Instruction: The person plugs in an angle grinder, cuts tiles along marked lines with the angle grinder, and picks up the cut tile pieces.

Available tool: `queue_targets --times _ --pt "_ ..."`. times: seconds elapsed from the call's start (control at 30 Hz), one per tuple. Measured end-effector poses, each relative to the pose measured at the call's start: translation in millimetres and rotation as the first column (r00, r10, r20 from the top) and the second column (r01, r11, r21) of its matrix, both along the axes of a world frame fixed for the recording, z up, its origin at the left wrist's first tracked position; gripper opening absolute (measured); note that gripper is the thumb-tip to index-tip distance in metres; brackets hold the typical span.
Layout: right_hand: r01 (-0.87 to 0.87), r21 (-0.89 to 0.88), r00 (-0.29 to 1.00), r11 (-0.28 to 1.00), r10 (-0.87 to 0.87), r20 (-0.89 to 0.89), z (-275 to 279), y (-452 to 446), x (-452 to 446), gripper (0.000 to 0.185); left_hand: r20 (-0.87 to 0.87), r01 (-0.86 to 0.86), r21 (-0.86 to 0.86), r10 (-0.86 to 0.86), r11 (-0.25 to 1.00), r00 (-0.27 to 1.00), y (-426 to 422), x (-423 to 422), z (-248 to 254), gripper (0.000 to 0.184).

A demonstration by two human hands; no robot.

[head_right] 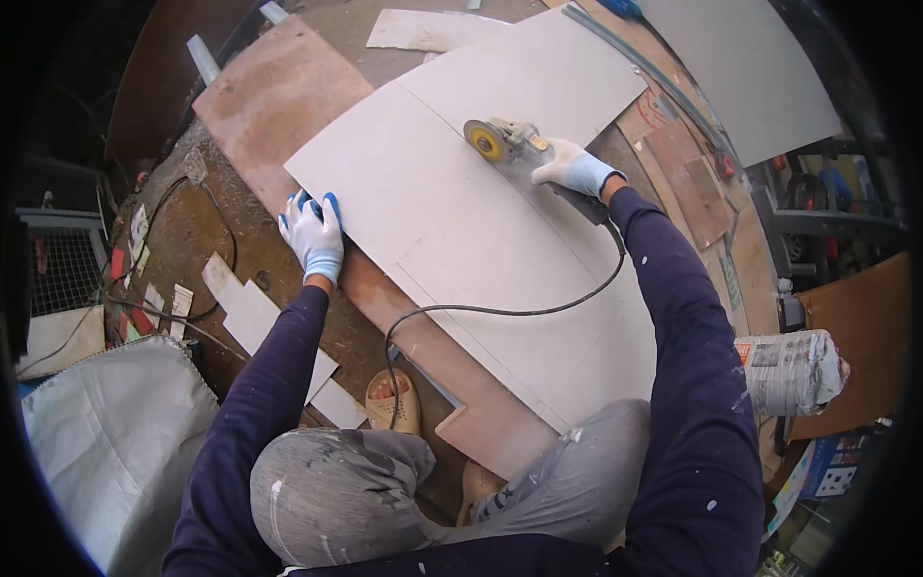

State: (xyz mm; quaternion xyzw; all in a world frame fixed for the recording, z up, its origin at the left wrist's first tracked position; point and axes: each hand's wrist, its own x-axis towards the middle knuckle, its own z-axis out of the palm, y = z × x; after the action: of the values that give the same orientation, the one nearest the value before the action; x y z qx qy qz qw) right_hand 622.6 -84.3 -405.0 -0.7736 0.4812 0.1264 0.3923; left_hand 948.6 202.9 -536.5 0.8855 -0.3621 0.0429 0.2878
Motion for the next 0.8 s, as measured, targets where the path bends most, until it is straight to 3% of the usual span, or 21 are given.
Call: queue_targets --times 0.13,0.33,0.43,0.53,0.8 --pt "0.042 0.058 0.999 0.997 -0.043 0.031 3.5 6.1 -1.8 0.055 0.008 -0.002 -0.001 0.002 1.0 1.0 -0.5 0.3 -1.0 0.045" --pt "-0.083 -0.126 0.996 0.989 0.078 -0.04 -11.8 0.7 -8.5 0.058 0.016 0.001 -0.007 -0.001 1.0 1.0 -0.3 -0.3 -1.6 0.045" --pt "-0.093 -0.139 0.996 0.986 0.092 -0.015 -13.6 1.8 -14.8 0.059 0.018 0.004 0.002 -0.004 1.0 1.0 -0.2 0.4 -2.6 0.045" --pt "0.001 0.004 1.0 1.0 -0.001 -0.002 13.5 15.9 -15.2 0.058 0.027 0.007 0.045 -0.008 0.999 1.0 0.7 1.8 -3.3 0.045" --pt "-0.082 -0.098 0.994 0.992 0.088 0.061 -11.6 5.6 -35.6 0.057 0.019 0.0 0.029 -0.001 1.0 1.0 -0.1 0.0 -1.9 0.045"
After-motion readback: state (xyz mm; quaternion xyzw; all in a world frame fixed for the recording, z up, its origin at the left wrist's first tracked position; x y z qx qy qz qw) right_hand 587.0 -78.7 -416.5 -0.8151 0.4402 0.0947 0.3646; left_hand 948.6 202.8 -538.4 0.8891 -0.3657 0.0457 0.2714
